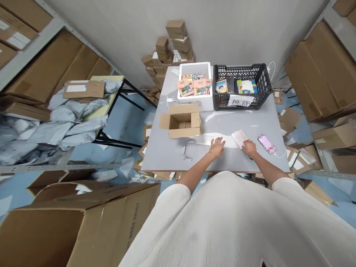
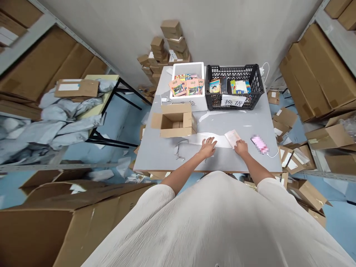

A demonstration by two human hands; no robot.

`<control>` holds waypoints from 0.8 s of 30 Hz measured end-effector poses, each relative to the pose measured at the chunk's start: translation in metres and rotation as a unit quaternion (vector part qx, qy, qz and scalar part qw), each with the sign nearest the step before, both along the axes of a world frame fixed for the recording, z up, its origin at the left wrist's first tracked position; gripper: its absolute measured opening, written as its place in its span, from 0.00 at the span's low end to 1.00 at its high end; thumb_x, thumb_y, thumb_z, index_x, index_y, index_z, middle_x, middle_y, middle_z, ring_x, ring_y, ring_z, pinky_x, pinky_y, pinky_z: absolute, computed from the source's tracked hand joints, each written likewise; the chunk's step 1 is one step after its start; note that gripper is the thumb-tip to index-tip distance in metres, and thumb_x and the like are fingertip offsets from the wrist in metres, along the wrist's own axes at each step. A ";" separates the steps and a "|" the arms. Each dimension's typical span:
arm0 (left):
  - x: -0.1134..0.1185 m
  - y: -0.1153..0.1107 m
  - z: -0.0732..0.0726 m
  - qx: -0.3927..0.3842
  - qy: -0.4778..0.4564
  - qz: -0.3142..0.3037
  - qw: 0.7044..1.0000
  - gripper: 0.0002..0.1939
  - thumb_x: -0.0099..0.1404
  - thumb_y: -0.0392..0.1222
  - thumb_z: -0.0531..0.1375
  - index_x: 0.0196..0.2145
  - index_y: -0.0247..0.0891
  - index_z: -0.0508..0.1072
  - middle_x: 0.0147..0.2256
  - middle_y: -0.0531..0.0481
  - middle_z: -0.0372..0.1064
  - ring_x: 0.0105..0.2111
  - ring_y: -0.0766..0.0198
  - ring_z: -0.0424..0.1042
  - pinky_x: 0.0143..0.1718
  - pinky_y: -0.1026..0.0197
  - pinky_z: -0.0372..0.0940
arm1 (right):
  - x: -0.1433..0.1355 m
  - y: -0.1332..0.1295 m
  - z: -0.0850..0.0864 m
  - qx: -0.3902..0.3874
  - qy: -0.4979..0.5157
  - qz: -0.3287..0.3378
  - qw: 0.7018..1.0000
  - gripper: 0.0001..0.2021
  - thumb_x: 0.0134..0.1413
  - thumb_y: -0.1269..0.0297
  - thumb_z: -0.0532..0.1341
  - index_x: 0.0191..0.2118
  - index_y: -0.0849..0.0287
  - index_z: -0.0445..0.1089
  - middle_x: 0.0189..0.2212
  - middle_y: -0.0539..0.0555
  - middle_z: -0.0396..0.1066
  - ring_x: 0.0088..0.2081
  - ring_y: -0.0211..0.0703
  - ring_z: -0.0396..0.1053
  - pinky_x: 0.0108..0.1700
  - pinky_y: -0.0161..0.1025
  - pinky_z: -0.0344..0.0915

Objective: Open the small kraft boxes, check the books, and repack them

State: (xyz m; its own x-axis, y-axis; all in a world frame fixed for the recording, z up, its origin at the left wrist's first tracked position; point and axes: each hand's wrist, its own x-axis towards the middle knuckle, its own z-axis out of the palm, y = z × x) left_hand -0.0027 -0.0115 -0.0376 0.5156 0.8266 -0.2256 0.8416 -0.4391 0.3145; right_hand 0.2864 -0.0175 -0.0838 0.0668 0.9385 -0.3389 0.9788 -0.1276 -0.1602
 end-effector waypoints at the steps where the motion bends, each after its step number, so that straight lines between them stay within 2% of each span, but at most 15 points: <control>1: 0.004 -0.002 -0.003 -0.010 -0.003 0.007 1.000 0.32 0.73 0.37 0.59 0.73 0.43 0.65 0.79 0.36 0.49 0.79 0.42 0.46 0.78 0.30 0.43 | 0.000 0.002 -0.002 -0.003 -0.010 0.013 1.000 0.20 0.72 0.62 0.58 0.62 0.61 0.75 0.65 0.69 0.70 0.64 0.63 0.65 0.63 0.52 0.61; 5: 0.014 -0.010 -0.013 -0.037 -0.010 0.028 0.999 0.30 0.73 0.38 0.58 0.71 0.44 0.67 0.79 0.37 0.50 0.79 0.42 0.47 0.78 0.31 0.43 | -0.004 0.011 -0.012 -0.020 -0.053 0.051 0.997 0.25 0.73 0.54 0.60 0.66 0.62 0.70 0.67 0.70 0.66 0.65 0.64 0.62 0.65 0.53 0.59; 7: 0.016 -0.014 -0.018 -0.048 -0.003 0.035 0.998 0.28 0.74 0.38 0.57 0.70 0.42 0.68 0.79 0.36 0.49 0.79 0.42 0.48 0.77 0.31 0.44 | -0.008 0.014 -0.016 -0.026 -0.067 0.064 0.995 0.27 0.72 0.53 0.61 0.68 0.63 0.68 0.67 0.72 0.65 0.66 0.66 0.62 0.65 0.53 0.58; 12: 0.021 -0.022 -0.026 -0.065 0.009 0.042 0.997 0.27 0.74 0.38 0.57 0.68 0.41 0.69 0.79 0.35 0.50 0.78 0.42 0.49 0.77 0.32 0.46 | -0.019 0.019 -0.013 -0.025 -0.072 0.078 0.994 0.23 0.71 0.65 0.58 0.67 0.68 0.69 0.64 0.77 0.67 0.64 0.67 0.64 0.63 0.54 0.60; 15: 0.025 -0.022 -0.030 -0.067 0.006 0.038 0.997 0.27 0.74 0.38 0.57 0.69 0.41 0.69 0.78 0.36 0.51 0.78 0.42 0.50 0.77 0.33 0.46 | -0.025 0.024 -0.005 -0.037 -0.064 0.060 0.995 0.21 0.69 0.71 0.56 0.63 0.69 0.73 0.61 0.78 0.70 0.62 0.65 0.69 0.60 0.52 0.64; 19: 0.029 -0.018 -0.034 -0.070 -0.005 0.031 0.997 0.28 0.73 0.38 0.58 0.70 0.44 0.69 0.78 0.38 0.53 0.78 0.42 0.50 0.76 0.33 0.46 | -0.021 0.031 0.013 -0.054 -0.041 0.025 0.997 0.19 0.69 0.71 0.55 0.60 0.65 0.75 0.53 0.73 0.77 0.55 0.62 0.76 0.55 0.49 0.66; 24: 0.024 -0.009 -0.031 -0.070 -0.018 0.037 0.997 0.29 0.73 0.39 0.59 0.70 0.45 0.68 0.78 0.38 0.53 0.77 0.42 0.50 0.76 0.34 0.47 | -0.021 0.031 0.045 0.022 -0.026 -0.009 0.999 0.17 0.74 0.68 0.54 0.59 0.64 0.75 0.50 0.70 0.79 0.49 0.59 0.79 0.50 0.45 0.65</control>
State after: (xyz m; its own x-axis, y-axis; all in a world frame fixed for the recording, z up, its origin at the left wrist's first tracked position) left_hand 0.0208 -0.0208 -0.0690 0.4637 0.8245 -0.3242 0.8573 -0.3253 0.3989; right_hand 0.2651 0.0134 -0.0386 0.0995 0.9508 -0.2935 0.9837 -0.1383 -0.1145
